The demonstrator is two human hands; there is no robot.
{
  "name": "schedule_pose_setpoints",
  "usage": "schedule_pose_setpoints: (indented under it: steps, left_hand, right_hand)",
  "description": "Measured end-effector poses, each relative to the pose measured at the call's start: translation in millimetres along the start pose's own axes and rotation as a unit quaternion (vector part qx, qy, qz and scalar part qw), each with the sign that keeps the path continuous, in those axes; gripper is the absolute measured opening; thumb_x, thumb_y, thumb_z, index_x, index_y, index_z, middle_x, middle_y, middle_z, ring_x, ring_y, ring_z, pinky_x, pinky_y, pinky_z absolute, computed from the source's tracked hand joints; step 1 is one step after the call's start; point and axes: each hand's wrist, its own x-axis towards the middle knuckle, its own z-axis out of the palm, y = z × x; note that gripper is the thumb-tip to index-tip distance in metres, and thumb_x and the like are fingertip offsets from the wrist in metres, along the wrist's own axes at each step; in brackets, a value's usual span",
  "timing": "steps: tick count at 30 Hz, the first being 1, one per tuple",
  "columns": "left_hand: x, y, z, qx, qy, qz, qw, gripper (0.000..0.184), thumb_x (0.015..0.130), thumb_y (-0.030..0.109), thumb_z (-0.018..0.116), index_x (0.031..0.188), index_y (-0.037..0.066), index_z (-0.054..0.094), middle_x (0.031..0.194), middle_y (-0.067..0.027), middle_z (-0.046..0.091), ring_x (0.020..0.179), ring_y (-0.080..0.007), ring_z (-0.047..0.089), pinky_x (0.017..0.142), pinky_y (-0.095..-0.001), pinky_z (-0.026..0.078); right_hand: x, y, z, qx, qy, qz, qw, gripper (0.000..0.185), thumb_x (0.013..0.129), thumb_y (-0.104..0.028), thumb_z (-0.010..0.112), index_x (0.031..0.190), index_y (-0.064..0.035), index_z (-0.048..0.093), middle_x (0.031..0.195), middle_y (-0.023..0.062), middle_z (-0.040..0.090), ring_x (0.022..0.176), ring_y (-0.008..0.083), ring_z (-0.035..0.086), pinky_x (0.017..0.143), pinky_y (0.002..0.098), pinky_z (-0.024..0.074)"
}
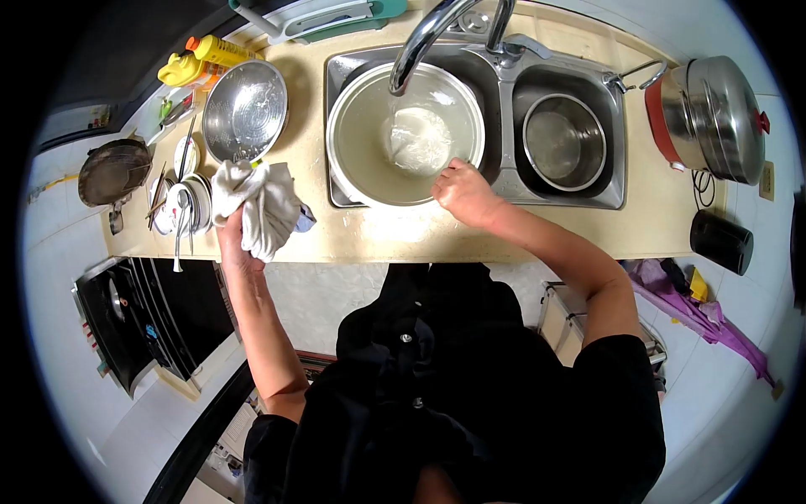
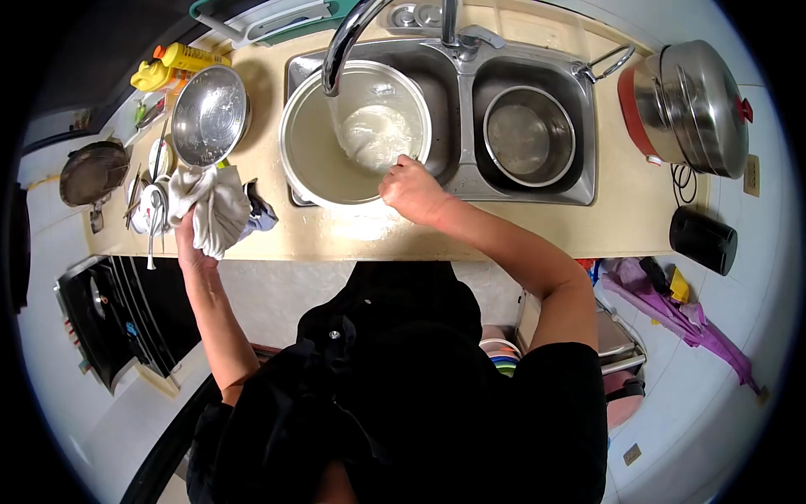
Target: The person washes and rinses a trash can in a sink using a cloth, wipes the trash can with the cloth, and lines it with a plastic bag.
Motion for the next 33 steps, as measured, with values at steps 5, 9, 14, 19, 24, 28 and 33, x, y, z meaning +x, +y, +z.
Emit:
schedule_pose_setpoints:
  steps: [5, 9, 14, 19, 24, 28, 33]
  left_hand:
    - [13.5, -25.8, 1.1, -0.040, -0.011, -0.031, 0.999, 0.038, 0.082, 0.007, 0.054, 0.119, -0.002, 0.049, 0.107, -0.0126, 0.059, 0.094, -0.0209, 0.060, 0.081, -0.0309, 0.050]
    - [18.2, -42.8, 14.4, -0.048, 0.030, -0.073, 0.996, 0.034, 0.086, 0.011, 0.049, 0.118, -0.001, 0.050, 0.108, -0.0122, 0.059, 0.095, -0.0207, 0.060, 0.083, -0.0313, 0.049]
    - [22.0, -49.8, 43.5, -0.107, 0.013, -0.120, 0.987, 0.028, 0.089, 0.017, 0.048, 0.112, 0.003, 0.055, 0.102, -0.0073, 0.063, 0.089, -0.0169, 0.061, 0.079, -0.0294, 0.050]
    - [17.8, -59.8, 53.6, -0.125, 0.021, -0.111, 0.986, 0.029, 0.087, 0.012, 0.050, 0.113, 0.002, 0.055, 0.104, -0.0070, 0.062, 0.092, -0.0175, 0.060, 0.082, -0.0301, 0.048]
    - [-3.0, -74.6, 67.9, -0.075, 0.012, 0.004, 0.997, 0.039, 0.080, 0.003, 0.055, 0.118, -0.002, 0.048, 0.105, -0.0104, 0.059, 0.094, -0.0194, 0.058, 0.085, -0.0292, 0.045]
    - [-28.5, -70.4, 90.4, 0.236, -0.023, 0.165, 0.957, 0.061, 0.071, 0.007, 0.059, 0.125, -0.003, 0.034, 0.125, -0.0176, 0.042, 0.113, -0.0289, 0.044, 0.096, -0.0361, 0.036]
    - [-8.3, -49.6, 63.5, 0.207, -0.215, 0.177, 0.938, 0.084, 0.071, 0.005, 0.058, 0.140, 0.001, 0.011, 0.141, -0.0191, 0.019, 0.133, -0.0301, 0.019, 0.108, -0.0350, 0.016]
  right_hand:
    - [2.0, 18.6, 29.3, -0.012, -0.010, -0.002, 1.000, 0.009, 0.063, -0.011, 0.056, 0.055, -0.0114, 0.056, 0.056, 0.0039, 0.057, 0.061, 0.0168, 0.058, 0.069, 0.0309, 0.0408]
    - [9.4, 26.0, 48.6, -0.026, -0.059, -0.006, 0.998, 0.008, 0.064, -0.009, 0.055, 0.056, -0.0097, 0.056, 0.059, 0.0046, 0.057, 0.063, 0.0170, 0.058, 0.070, 0.0289, 0.0414]
    - [17.3, 31.5, 51.8, -0.039, -0.062, 0.006, 0.997, 0.007, 0.066, -0.008, 0.054, 0.066, -0.0078, 0.061, 0.065, 0.0056, 0.059, 0.067, 0.0181, 0.059, 0.073, 0.0284, 0.0414]
    - [26.6, -1.0, 10.2, -0.027, 0.017, 0.061, 0.998, 0.036, 0.073, -0.014, 0.063, 0.107, -0.0019, 0.059, 0.106, 0.0189, 0.059, 0.098, 0.0257, 0.059, 0.092, 0.0396, 0.0402]
    - [59.1, -55.5, -35.0, 0.636, 0.011, 0.255, 0.728, 0.071, 0.078, -0.033, 0.069, 0.134, -0.0075, 0.035, 0.131, 0.0215, 0.041, 0.111, 0.0320, 0.051, 0.082, 0.0405, 0.0487]
    - [105.6, -69.9, -15.2, 0.768, 0.033, 0.189, 0.611, 0.084, 0.077, -0.044, 0.068, 0.137, -0.0031, 0.026, 0.127, 0.0117, 0.044, 0.115, 0.0179, 0.043, 0.093, 0.0303, 0.0389]
    - [153.6, -76.9, -10.9, 0.838, 0.092, 0.286, 0.455, 0.050, 0.081, -0.028, 0.068, 0.120, -0.0039, 0.049, 0.115, 0.0040, 0.053, 0.104, 0.0128, 0.050, 0.088, 0.0272, 0.0427]
